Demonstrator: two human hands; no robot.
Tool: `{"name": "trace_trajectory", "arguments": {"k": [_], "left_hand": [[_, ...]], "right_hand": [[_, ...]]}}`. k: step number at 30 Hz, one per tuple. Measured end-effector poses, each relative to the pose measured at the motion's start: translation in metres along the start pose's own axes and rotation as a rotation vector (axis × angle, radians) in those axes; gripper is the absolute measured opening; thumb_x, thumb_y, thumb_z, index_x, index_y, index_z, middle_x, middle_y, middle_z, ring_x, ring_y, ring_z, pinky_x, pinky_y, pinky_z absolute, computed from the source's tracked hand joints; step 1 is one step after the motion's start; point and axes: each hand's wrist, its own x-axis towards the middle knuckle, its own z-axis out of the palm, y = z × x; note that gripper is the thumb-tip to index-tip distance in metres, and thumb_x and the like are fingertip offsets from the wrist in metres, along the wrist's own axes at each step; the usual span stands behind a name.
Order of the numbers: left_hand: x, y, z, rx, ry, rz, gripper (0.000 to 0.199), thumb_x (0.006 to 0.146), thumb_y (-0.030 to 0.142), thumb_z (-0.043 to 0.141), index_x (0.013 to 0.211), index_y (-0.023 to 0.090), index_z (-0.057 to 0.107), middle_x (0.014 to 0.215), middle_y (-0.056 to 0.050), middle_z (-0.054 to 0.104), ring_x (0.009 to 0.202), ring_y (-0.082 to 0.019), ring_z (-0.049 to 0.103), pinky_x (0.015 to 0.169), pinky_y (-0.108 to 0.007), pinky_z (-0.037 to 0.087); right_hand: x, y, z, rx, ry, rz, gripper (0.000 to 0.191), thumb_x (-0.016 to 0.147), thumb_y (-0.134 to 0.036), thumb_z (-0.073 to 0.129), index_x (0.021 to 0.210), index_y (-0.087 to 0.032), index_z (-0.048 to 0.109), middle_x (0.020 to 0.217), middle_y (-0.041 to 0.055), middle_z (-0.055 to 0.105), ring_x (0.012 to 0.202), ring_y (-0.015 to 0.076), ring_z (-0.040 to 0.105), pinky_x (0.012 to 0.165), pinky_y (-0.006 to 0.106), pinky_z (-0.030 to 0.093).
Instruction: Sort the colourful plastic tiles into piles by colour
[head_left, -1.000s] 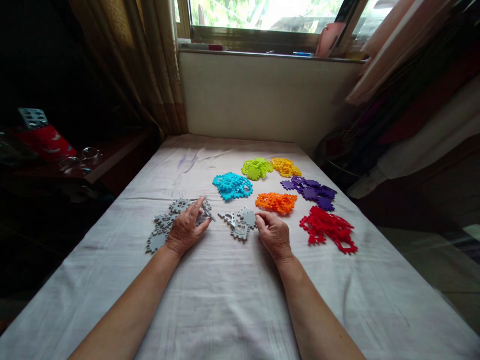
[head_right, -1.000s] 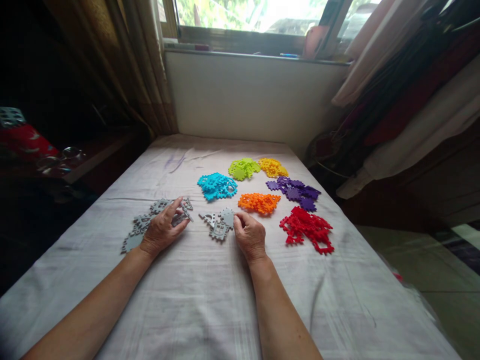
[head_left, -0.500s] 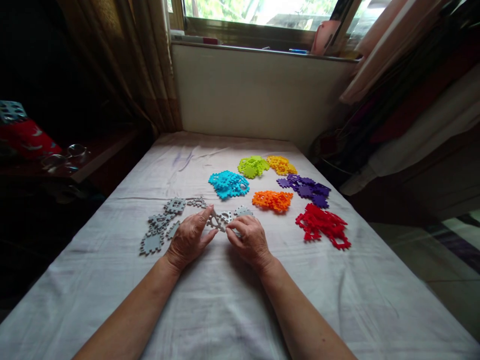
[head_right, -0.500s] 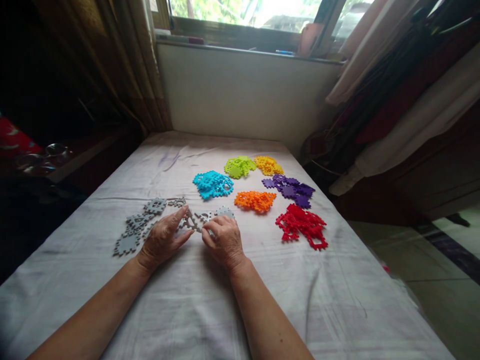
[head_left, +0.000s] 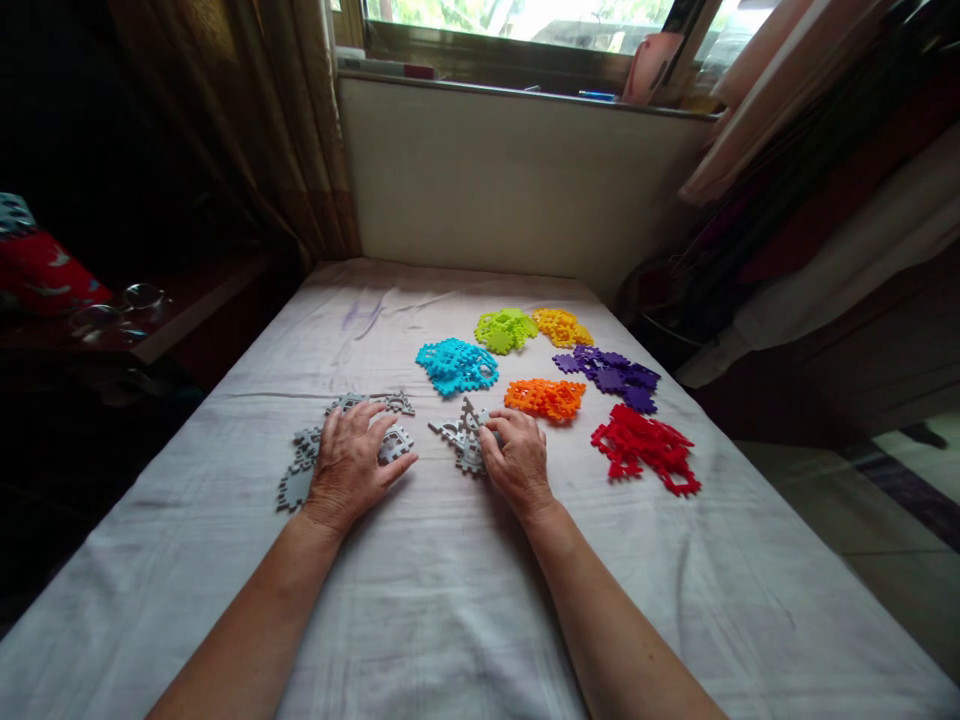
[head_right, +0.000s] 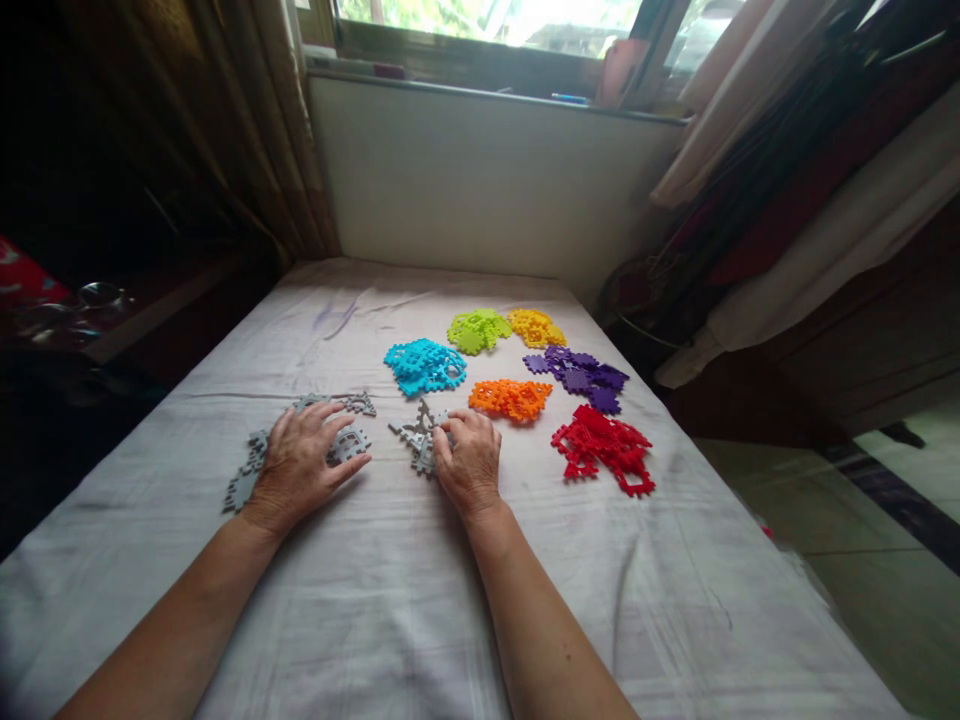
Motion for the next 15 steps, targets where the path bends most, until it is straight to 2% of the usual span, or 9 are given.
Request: {"name": "trace_trajectory", "arguments": {"k": [4,7,15], "left_hand": [[-0.0029,-0.0030,-0.0081,0.064,-0.124,-0.080,0.047,0.076,0.049,0.070,0.112,0.019,0.068,0.137,-0.016,0.059,0.136,-0.037,0.045,0.118,-0.061,0.020],[-0.0044,-0.0027,-0.0113,0.076,-0.182,-0.101,0.041,0.077,0.046,0.069,0.109,0.020,0.070,0.140,-0.015,0.058,0.139,-0.037,0.042,0.118,-0.062,0.019],[-0.0059,-0.0055,-0.0069,-0.019,-0.164,-0.091,0.037,0.084,0.041,0.061,0.116,0.022,0.066,0.119,-0.010,0.071,0.126,-0.032,0.055,0.119,-0.061,0.018]], "right_hand": [[-0.0024,0.0039,0.0066,-0.051,0.010,0.029,0.016,0.088,-0.029,0.061,0.095,-0.024,0.074,0.116,0.0081,0.070,0.111,0.0260,0.055,0.092,0.040,0.039],[-0.0045,0.0080,0.0086,-0.054,0.018,0.034,0.023,0.088,-0.030,0.060,0.106,-0.023,0.073,0.121,0.0096,0.068,0.113,0.0266,0.055,0.094,0.041,0.040],[-0.0068,0.0062,0.0023,0.040,0.092,-0.047,0.020,0.088,-0.024,0.058,0.099,-0.026,0.074,0.118,0.0061,0.070,0.114,0.0230,0.057,0.099,0.039,0.040]]}}
